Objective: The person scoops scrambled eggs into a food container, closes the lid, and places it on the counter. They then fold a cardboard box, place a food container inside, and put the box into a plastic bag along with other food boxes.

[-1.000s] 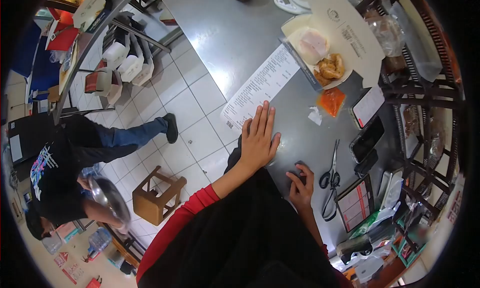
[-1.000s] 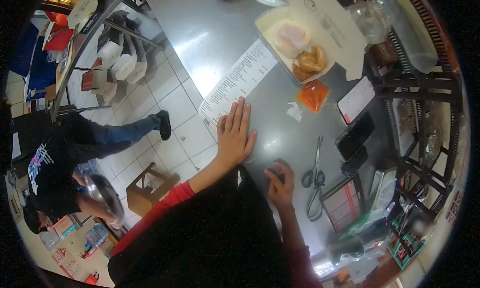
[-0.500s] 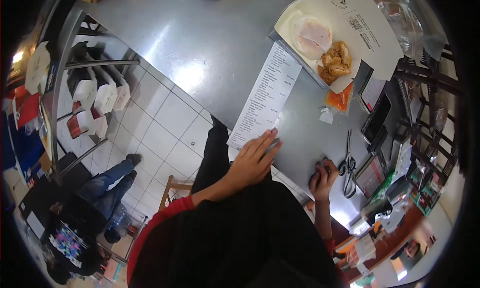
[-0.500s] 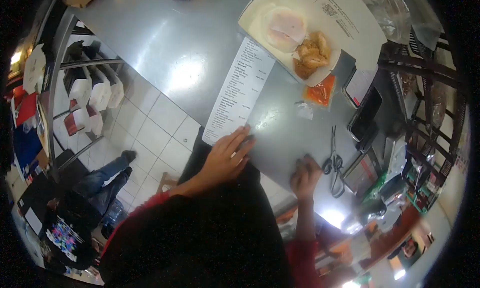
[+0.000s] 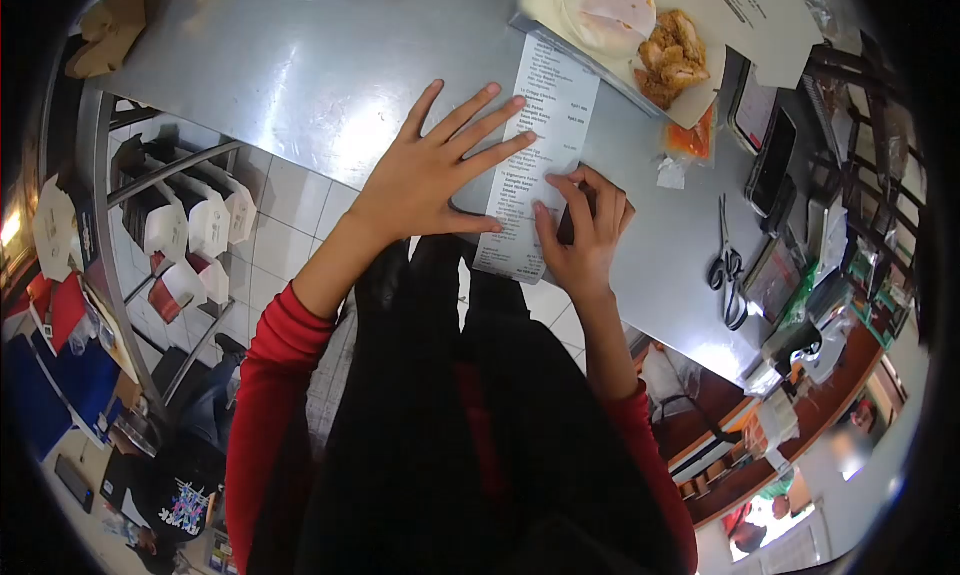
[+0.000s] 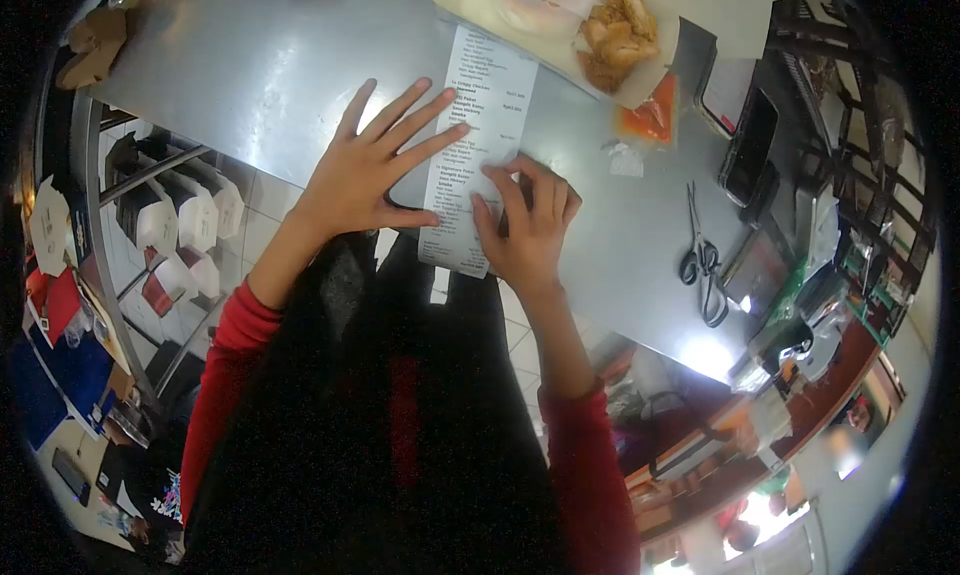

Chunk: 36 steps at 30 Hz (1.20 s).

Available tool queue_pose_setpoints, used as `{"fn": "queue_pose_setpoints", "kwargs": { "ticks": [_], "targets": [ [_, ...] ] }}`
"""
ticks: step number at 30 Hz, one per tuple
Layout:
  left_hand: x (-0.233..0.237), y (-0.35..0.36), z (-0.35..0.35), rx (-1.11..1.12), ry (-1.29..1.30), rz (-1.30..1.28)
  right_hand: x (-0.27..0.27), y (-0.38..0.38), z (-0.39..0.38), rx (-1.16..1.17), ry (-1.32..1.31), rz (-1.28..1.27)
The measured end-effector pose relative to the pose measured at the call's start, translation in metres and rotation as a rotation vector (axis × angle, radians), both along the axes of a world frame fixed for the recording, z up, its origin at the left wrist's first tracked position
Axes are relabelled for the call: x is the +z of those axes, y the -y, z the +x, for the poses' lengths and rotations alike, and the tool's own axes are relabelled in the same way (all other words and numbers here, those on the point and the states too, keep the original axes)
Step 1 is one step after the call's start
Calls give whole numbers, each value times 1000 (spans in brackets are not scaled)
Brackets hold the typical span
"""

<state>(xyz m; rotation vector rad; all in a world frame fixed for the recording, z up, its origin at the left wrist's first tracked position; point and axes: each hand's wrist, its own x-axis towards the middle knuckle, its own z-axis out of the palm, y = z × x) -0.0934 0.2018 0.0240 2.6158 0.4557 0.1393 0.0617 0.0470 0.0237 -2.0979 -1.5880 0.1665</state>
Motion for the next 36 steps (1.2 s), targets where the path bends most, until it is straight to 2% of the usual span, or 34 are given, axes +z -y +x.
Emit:
{"fn": "queue_pose_setpoints", "kwargs": {
  "ticks": [6, 11, 13, 14, 15, 16, 17, 18, 19, 21, 23, 24, 26, 27, 30, 31, 33, 34, 36],
  "targets": [
    [0, -1, -1, -8, -18, -65, -6, 1, 1, 0, -21, 40],
    [14, -1, 3, -6, -26, -98, -8, 9, 6, 10, -140, 36],
    [9, 0, 1, -17, -72, -64, -29, 37, 3, -71, -193, 278],
    [6, 3, -2, -7, -64, -3, -11, 53, 0, -113, -217, 91],
    [7, 4, 0, -38, -45, 9, -18, 75, -3, -159, -223, 297],
    [1, 9, -4, -16, 24, -21, -16, 102, -5, -215, -187, 290],
    [-11, 8, -11, -45, 85, 59, -13, 133, -9, -275, -165, 281],
    [-32, 2, -18, -59, 260, 46, -14, 168, -12, -358, -124, 232],
    [-62, -11, -29, -41, 284, 16, -19, 205, -16, -434, -98, 185],
    [-74, -26, -34, -140, 438, 47, -36, 289, -26, -578, -76, -148],
    [-59, 23, 28, -137, 561, 65, -94, 388, -43, -721, -419, -593],
    [-49, 56, 59, -122, 616, 48, -102, 434, -50, -843, -642, -802],
    [-28, 146, 123, -110, 706, -10, -111, 536, -72, -1069, -829, -899],
    [-18, 198, 152, -107, 745, -55, -134, 585, -91, -1277, -782, -873],
    [6, 357, 231, -160, 840, -241, -170, 708, -118, -1277, -845, -840],
    [14, 412, 252, -197, 861, -308, -164, 736, -123, -1274, -890, -790],
    [29, 521, 297, -348, 865, -492, -139, 796, -118, -1318, -1179, -822],
    [42, 578, 317, -466, 812, -593, -163, 834, -120, -1424, -1191, -770],
    [47, 694, 364, -789, 477, -935, -120, 916, -113, -1580, -986, -492]
  ]
}}
